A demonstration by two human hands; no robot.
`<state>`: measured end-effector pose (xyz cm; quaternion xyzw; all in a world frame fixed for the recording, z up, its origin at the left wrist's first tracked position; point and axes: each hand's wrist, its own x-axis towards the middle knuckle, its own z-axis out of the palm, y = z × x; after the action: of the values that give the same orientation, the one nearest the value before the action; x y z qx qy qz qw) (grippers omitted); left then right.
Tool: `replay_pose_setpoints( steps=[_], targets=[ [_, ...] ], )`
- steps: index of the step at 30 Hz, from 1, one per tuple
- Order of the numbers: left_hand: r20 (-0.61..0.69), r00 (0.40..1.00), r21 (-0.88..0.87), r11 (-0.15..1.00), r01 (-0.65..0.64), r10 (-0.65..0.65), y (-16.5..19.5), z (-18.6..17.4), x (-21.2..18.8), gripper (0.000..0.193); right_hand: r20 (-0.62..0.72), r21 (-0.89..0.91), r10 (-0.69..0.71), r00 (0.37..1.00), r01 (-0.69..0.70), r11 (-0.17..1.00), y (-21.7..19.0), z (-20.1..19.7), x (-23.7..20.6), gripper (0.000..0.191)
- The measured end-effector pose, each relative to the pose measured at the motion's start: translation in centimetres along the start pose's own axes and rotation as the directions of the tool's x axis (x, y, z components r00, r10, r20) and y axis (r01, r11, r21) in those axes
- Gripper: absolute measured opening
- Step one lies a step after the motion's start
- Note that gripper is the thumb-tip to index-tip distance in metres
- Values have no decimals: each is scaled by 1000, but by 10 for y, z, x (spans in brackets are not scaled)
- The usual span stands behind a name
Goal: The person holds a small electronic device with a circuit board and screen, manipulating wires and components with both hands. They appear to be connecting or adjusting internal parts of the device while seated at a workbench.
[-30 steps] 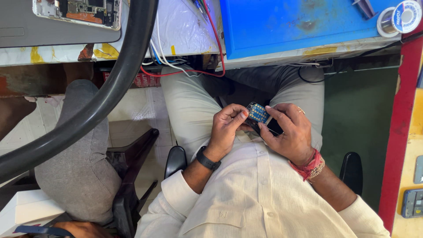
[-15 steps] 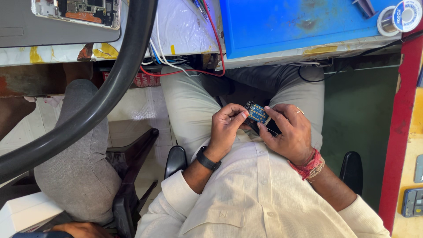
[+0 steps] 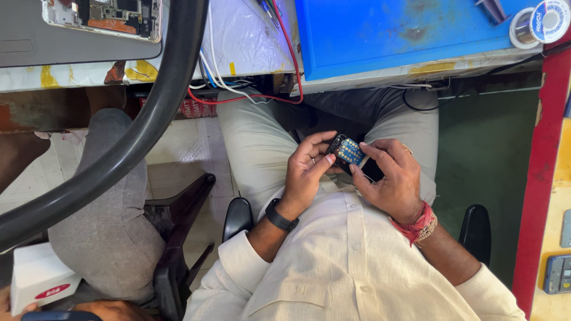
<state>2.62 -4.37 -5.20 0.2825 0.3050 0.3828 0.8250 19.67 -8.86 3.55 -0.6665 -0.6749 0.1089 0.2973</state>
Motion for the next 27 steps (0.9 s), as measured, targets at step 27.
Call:
replay_pose_setpoints(
  steps=[27],
  targets=[
    [41, 999, -7, 1000, 15, -15, -4, -3, 0, 37, 20, -48, -42, 999, 43, 998, -1, 5, 1, 40]
  ],
)
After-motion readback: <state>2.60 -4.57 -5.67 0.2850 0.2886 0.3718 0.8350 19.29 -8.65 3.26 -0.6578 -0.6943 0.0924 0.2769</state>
